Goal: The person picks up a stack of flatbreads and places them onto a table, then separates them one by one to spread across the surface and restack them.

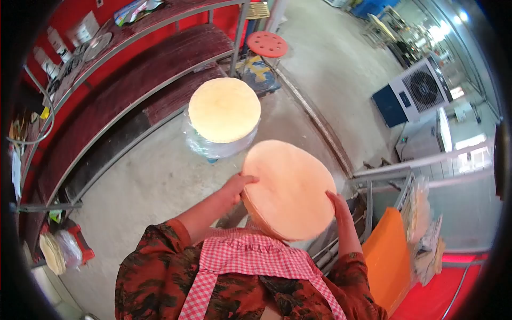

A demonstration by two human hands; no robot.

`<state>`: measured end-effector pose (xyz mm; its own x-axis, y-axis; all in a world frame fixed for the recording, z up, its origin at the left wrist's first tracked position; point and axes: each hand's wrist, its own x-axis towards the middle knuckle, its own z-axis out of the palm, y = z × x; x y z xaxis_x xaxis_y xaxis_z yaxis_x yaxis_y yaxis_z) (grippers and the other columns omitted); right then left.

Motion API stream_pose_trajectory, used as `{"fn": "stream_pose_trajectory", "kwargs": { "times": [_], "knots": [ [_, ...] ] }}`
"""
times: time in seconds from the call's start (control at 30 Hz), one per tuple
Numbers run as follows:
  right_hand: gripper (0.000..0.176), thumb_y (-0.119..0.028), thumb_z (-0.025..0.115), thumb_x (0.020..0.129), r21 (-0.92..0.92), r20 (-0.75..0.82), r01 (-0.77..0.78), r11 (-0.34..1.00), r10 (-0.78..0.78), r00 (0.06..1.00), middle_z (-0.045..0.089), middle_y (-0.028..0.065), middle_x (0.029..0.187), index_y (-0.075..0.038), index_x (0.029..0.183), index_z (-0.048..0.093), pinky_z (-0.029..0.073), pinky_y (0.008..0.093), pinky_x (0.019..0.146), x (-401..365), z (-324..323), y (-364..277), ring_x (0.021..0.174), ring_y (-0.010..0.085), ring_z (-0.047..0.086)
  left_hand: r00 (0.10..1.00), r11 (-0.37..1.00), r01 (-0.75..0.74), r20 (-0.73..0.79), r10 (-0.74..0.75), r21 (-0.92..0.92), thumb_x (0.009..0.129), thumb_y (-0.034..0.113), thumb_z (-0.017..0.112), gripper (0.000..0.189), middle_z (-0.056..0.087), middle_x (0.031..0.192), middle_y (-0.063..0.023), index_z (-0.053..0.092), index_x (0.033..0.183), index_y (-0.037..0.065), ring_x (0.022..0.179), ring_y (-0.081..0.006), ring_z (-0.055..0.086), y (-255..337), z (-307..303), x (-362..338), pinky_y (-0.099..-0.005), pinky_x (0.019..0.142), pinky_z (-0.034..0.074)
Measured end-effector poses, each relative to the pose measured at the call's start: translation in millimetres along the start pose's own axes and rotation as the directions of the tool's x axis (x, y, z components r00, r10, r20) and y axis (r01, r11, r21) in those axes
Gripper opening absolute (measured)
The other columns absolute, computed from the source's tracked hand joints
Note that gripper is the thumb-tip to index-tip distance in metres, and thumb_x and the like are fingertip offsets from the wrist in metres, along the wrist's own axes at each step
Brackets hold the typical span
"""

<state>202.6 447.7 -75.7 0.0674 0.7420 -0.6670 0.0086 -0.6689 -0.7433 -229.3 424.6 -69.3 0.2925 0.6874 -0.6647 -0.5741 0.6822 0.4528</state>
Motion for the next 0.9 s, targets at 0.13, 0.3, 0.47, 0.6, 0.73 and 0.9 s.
{"fn": "stream_pose_trajectory", "kwargs": {
  "times": [0.13,0.3,0.47,0.6,0.73,0.9],
  "knots": [
    [0.041,-0.022,0.071,0.082,0.000,0.216,0.045,0.999,-0.044,0.975,0.068,0.0117,0.097,0.006,0.109,0.060,0.055,0.0326,0.072,123.9,59.4,-86.7,0.081,0.0196,0.067,0.985,0.984,-0.169,-0.053,0.166,-0.058,0.079,0.009,0.069,0.050,0.061,0.117,-0.0156,0.051,0.124,-0.003,0.105,-0.0256,0.062,68.2,-9.2,44.9,-0.0381,0.090,0.052],
    [0.040,-0.019,0.072,0.081,-0.005,0.395,0.095,0.995,-0.086,0.915,0.067,0.0115,0.100,0.005,0.110,0.059,0.055,0.0324,0.074,240.0,148.4,-180.5,0.085,0.0186,0.067,0.924,0.947,-0.320,-0.231,0.305,-0.029,0.077,0.013,0.074,0.052,0.063,0.113,-0.0142,0.053,0.122,-0.003,0.101,-0.0243,0.063,152.9,-14.4,75.8,-0.0373,0.087,0.052],
    [0.038,-0.014,0.071,0.082,-0.078,0.492,0.073,0.994,-0.025,0.870,0.066,0.0112,0.105,0.003,0.114,0.058,0.054,0.0324,0.079,316.8,223.1,-226.1,0.090,0.0190,0.066,0.880,0.916,-0.378,-0.361,0.309,-0.135,0.077,0.012,0.074,0.052,0.064,0.112,-0.0130,0.053,0.123,-0.002,0.100,-0.0238,0.063,180.3,-50.7,101.9,-0.0373,0.086,0.052],
    [0.039,-0.013,0.070,0.083,-0.130,0.527,0.118,0.984,-0.032,0.849,0.066,0.0103,0.108,0.001,0.117,0.057,0.052,0.0330,0.084,354.1,284.2,-238.8,0.096,0.0189,0.064,0.853,0.881,-0.426,-0.415,0.315,-0.207,0.077,0.010,0.075,0.052,0.064,0.111,-0.0128,0.052,0.123,-0.002,0.099,-0.0236,0.064,209.8,-93.8,117.1,-0.0364,0.086,0.052],
    [0.036,-0.013,0.066,0.086,-0.247,0.467,0.095,0.964,0.033,0.884,0.065,0.0073,0.108,-0.001,0.118,0.055,0.051,0.0327,0.086,404.7,329.5,-222.7,0.099,0.0175,0.062,0.854,0.879,-0.414,-0.437,0.284,-0.238,0.077,0.011,0.075,0.051,0.065,0.110,-0.0124,0.053,0.121,-0.003,0.097,-0.0211,0.064,219.9,-149.5,148.7,-0.0349,0.085,0.052],
    [0.032,-0.013,0.059,0.091,-0.345,0.410,-0.020,0.938,0.169,0.896,0.063,0.0053,0.111,-0.003,0.121,0.053,0.049,0.0327,0.088,477.0,364.3,-155.2,0.100,0.0173,0.060,0.659,0.846,-0.533,-0.637,0.400,-0.020,0.076,0.011,0.075,0.058,0.065,0.108,-0.0114,0.048,0.125,-0.003,0.095,-0.0152,0.062,164.9,-225.7,236.2,-0.0326,0.082,0.051]
  ]
}}
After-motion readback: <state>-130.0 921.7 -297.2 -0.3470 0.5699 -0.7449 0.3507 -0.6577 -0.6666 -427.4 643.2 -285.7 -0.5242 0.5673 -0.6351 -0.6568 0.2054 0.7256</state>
